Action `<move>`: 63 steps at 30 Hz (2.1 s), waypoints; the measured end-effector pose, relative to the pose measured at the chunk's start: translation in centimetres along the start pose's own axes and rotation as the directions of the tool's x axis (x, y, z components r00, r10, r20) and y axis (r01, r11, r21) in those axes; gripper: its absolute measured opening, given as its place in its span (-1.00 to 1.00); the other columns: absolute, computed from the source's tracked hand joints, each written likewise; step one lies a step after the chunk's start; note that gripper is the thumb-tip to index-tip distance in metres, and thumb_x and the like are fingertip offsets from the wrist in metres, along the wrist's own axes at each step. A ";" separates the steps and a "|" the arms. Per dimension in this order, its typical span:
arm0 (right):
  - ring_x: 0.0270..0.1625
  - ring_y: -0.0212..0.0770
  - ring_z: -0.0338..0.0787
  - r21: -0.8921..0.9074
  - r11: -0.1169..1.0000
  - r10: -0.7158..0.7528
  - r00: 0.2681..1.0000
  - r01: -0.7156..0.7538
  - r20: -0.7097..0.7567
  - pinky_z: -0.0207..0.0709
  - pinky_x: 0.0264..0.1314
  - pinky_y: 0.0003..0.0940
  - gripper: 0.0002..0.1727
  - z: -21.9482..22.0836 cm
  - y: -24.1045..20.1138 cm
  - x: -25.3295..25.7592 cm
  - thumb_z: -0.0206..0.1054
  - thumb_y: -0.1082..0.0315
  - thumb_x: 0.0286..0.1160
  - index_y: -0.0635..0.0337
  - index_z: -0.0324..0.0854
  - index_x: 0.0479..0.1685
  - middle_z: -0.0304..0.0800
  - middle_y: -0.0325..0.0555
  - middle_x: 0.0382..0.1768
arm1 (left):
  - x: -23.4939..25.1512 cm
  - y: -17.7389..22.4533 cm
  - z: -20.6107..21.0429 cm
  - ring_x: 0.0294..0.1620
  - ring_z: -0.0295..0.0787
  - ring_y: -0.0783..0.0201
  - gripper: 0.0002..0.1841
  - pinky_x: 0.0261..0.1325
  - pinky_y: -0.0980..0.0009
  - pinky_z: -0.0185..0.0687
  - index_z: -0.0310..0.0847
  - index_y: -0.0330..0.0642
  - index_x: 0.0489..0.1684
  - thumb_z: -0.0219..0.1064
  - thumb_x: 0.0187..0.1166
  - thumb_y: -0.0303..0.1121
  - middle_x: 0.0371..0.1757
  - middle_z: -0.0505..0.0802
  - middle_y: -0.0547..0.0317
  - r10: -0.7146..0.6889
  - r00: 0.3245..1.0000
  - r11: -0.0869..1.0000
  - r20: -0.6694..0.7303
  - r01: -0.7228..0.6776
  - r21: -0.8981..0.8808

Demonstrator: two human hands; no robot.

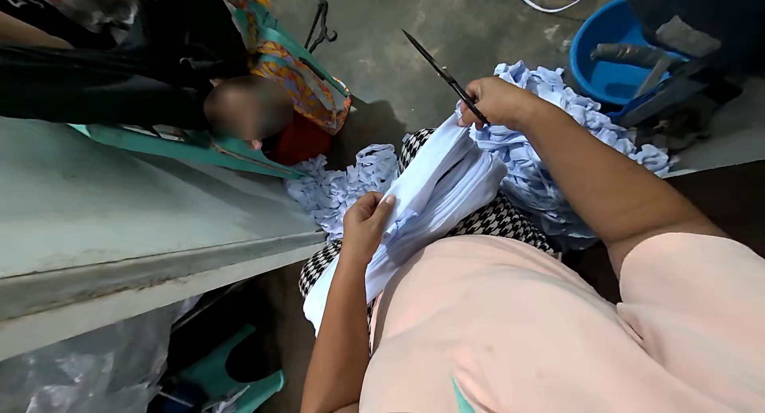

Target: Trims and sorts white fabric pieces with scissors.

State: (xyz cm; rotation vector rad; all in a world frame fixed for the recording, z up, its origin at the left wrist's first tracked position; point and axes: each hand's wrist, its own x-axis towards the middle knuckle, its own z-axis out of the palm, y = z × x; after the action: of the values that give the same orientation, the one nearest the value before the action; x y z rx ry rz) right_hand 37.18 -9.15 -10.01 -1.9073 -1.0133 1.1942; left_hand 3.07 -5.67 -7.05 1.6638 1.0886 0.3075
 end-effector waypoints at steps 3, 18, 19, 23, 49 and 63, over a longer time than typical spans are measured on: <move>-0.35 -0.11 0.64 -0.080 0.997 -0.007 1.000 0.006 -0.014 0.60 -0.17 -0.07 -0.67 0.3 0.2 0.2 0.56 0.41 0.37 0.39 0.57 -0.03 0.66 0.08 -0.27 | -0.1 -1.2 -0.1 -0.50 0.62 0.42 -0.80 -0.35 0.43 0.59 0.70 -0.19 -0.18 0.33 0.70 -0.24 -0.48 0.74 0.23 -0.004 1.000 0.999 -0.001 0.004 0.037; -0.30 -0.34 0.78 0.018 0.978 -0.157 0.675 0.208 0.721 0.70 -0.18 -0.38 0.04 1.0 -2.9 -15.1 0.11 -0.76 0.11 0.11 0.60 0.06 0.73 -0.28 -0.37 | -0.7 -3.0 0.7 -0.44 0.61 0.46 -0.81 -0.29 0.45 0.59 0.67 -0.23 -0.12 0.25 0.73 -0.30 -0.37 0.74 0.22 -0.029 0.996 0.979 0.079 0.044 -0.201; -0.34 -0.37 0.75 -0.011 0.990 -0.079 0.632 0.138 0.771 0.66 -0.23 -0.43 -0.04 1.3 -2.2 -15.7 0.13 -0.72 0.18 0.07 0.61 -0.01 0.71 -0.31 -0.41 | -0.7 -3.0 0.6 -0.45 0.60 0.46 -0.80 -0.32 0.45 0.57 0.67 -0.24 -0.13 0.24 0.74 -0.29 -0.39 0.73 0.23 -0.025 0.996 0.978 0.081 0.041 -0.204; -0.42 -0.45 0.63 -0.182 0.979 0.200 0.566 -0.089 0.799 0.55 -0.29 -0.51 -0.37 2.7 -1.5 -17.1 0.00 -0.40 0.54 0.03 0.52 -0.16 0.58 -0.37 -0.47 | 0.0 -3.0 0.3 -0.47 0.65 0.46 -0.78 -0.34 0.47 0.64 0.62 -0.30 -0.08 0.14 0.78 -0.33 -0.39 0.74 0.22 -0.027 0.994 0.958 0.108 0.057 -0.280; -0.42 -0.53 0.52 -0.054 0.976 0.203 0.785 -0.213 0.586 0.40 -0.30 -0.62 -0.49 8.9 -2.2 -15.8 -0.02 -0.14 0.82 0.10 0.55 -0.23 0.54 -0.37 -0.47 | -0.3 -2.9 1.5 -0.53 0.55 0.50 -0.86 -0.50 0.59 0.38 0.66 -0.30 -0.13 0.26 0.67 -0.40 -0.41 0.76 0.19 -0.056 0.995 0.920 0.078 0.082 -0.384; -0.58 -0.52 0.50 0.040 0.990 0.090 0.827 -0.134 0.555 0.38 -0.48 -0.59 -0.64 8.8 0.9 -15.9 0.37 -0.04 0.54 0.07 0.61 -0.35 0.55 -0.37 -0.61 | 0.0 -3.2 2.1 -0.54 0.54 0.50 -0.82 -0.51 0.58 0.39 0.68 -0.29 -0.11 0.26 0.72 -0.35 -0.41 0.76 0.22 -0.057 0.996 0.918 0.068 0.079 -0.388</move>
State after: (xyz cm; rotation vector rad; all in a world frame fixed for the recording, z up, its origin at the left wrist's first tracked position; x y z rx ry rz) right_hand 24.76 -22.26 -7.41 -1.6018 -1.1282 1.8978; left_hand 2.86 -6.99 -10.67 1.2684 0.9675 0.4033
